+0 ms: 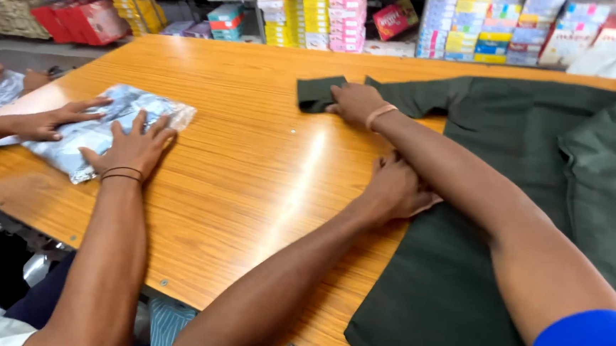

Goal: Folding a green long-sleeved shirt on a wooden table in a retail or warehouse setting.

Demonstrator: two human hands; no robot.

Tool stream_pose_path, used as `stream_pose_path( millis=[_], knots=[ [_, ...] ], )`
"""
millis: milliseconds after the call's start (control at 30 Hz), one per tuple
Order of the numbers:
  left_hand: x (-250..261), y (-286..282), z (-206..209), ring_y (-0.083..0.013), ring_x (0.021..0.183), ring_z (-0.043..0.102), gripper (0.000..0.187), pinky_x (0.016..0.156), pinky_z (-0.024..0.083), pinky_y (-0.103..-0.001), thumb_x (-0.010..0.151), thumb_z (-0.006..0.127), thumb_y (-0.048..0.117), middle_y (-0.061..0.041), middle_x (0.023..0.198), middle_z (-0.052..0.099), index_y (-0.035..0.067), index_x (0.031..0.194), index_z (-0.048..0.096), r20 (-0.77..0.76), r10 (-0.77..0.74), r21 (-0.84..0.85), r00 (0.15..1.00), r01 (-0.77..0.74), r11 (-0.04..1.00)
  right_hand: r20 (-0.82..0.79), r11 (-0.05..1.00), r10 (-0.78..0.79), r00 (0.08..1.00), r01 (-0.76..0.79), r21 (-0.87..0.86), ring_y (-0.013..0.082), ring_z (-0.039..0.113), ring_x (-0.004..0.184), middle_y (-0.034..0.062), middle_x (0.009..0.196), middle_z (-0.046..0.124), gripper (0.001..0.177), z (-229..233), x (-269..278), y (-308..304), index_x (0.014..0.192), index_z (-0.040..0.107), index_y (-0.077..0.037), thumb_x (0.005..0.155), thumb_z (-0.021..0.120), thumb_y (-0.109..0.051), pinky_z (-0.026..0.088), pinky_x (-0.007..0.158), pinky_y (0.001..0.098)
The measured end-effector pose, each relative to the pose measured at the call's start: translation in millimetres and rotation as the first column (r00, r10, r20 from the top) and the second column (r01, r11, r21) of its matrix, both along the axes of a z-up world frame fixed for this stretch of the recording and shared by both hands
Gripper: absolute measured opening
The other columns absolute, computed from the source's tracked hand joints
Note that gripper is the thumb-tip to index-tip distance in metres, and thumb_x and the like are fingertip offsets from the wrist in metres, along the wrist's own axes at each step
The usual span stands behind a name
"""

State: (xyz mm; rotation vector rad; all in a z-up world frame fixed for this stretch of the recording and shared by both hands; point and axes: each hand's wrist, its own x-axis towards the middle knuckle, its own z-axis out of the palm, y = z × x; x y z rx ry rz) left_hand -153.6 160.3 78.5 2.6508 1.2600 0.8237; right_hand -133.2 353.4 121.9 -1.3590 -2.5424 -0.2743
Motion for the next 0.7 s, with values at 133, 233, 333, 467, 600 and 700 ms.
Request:
stream_pose_path(
  millis=[133, 233, 333, 467, 600, 700],
  knots=[
    [4, -10, 11, -0.0393, 0.115, 0.058, 0.058, 0.094, 0.043, -0.058, 0.081, 0.071, 0.06, -0.016, 0.114, 0.069, 0.008, 0.105, 0.072, 0.079, -0.025, -0.002, 0.997, 0.025, 1.0, 0.034, 0.99, -0.042, 0.999, 0.037, 0.133, 0.0417, 0.07, 0.095, 0.0217, 0.104, 0.072, 0.03, 27, 34, -11, 0.118, 0.064, -0.006, 0.101, 0.053, -0.028, 0.056, 0.077, 0.0545],
    [-1, -16, 24, -0.0372, 0.1, 0.065, 0.058, 0.084, 0.051, -0.053, 0.082, 0.069, 0.063, -0.016, 0.102, 0.071, 0.006, 0.093, 0.071, 0.087, -0.012, 0.013, 0.996, 0.011, 1.0, -0.221, 0.953, -0.009, 0.975, 0.076, 0.294, 0.0434, 0.071, 0.081, 0.0251, 0.089, 0.07, 0.024, 51, 94, 22, 0.112, 0.067, -0.003, 0.104, 0.049, -0.016, 0.057, 0.075, 0.0531],
    [-3, -44, 61, -0.0359, 0.087, 0.071, 0.068, 0.076, 0.055, -0.048, 0.084, 0.066, 0.07, -0.02, 0.094, 0.075, 0.004, 0.07, 0.067, -0.093, 0.044, -0.169, 0.995, -0.059, 0.984, -0.392, 0.689, 0.126, 0.911, 0.204, 0.695, 0.0394, 0.068, 0.09, 0.0206, 0.1, 0.065, 0.018, 43, 261, 121, 0.111, 0.059, -0.002, 0.095, 0.068, 0.002, 0.055, 0.077, 0.0498],
    [5, -61, 71, -0.0365, 0.083, 0.073, 0.075, 0.076, 0.056, -0.048, 0.079, 0.066, 0.078, -0.021, 0.089, 0.078, 0.003, 0.071, 0.066, -0.254, -0.053, -0.315, 0.966, -0.031, 0.948, -0.985, 0.967, 0.133, 0.114, 0.201, 0.154, 0.0297, 0.068, 0.065, 0.0163, 0.098, 0.064, 0.041, 89, 376, -12, 0.146, 0.045, -0.006, 0.106, 0.052, -0.003, 0.057, 0.048, 0.0389],
    [16, -79, 79, -0.0388, 0.101, 0.069, 0.09, 0.087, 0.054, -0.049, 0.063, 0.073, 0.078, -0.022, 0.107, 0.073, 0.005, 0.114, 0.06, -0.182, -0.229, -0.382, 0.956, 0.146, 0.912, -0.969, 0.968, -0.05, -0.241, 0.228, -0.107, 0.0259, 0.079, 0.073, 0.0118, 0.102, 0.073, 0.03, 58, 496, -73, 0.132, 0.052, -0.007, 0.108, 0.055, -0.024, 0.062, 0.051, 0.0361],
    [13, -100, 94, -0.041, 0.121, 0.061, 0.115, 0.099, 0.049, -0.049, 0.059, 0.077, 0.077, -0.027, 0.128, 0.063, 0.004, 0.142, 0.045, -0.047, -0.315, -0.479, 0.948, 0.255, 0.84, -0.907, 0.963, -0.095, -0.41, 0.193, -0.188, 0.0267, 0.081, 0.082, 0.0102, 0.103, 0.076, 0.033, 3, 556, -88, 0.13, 0.055, -0.006, 0.109, 0.054, -0.032, 0.064, 0.061, 0.0392]
  ],
)
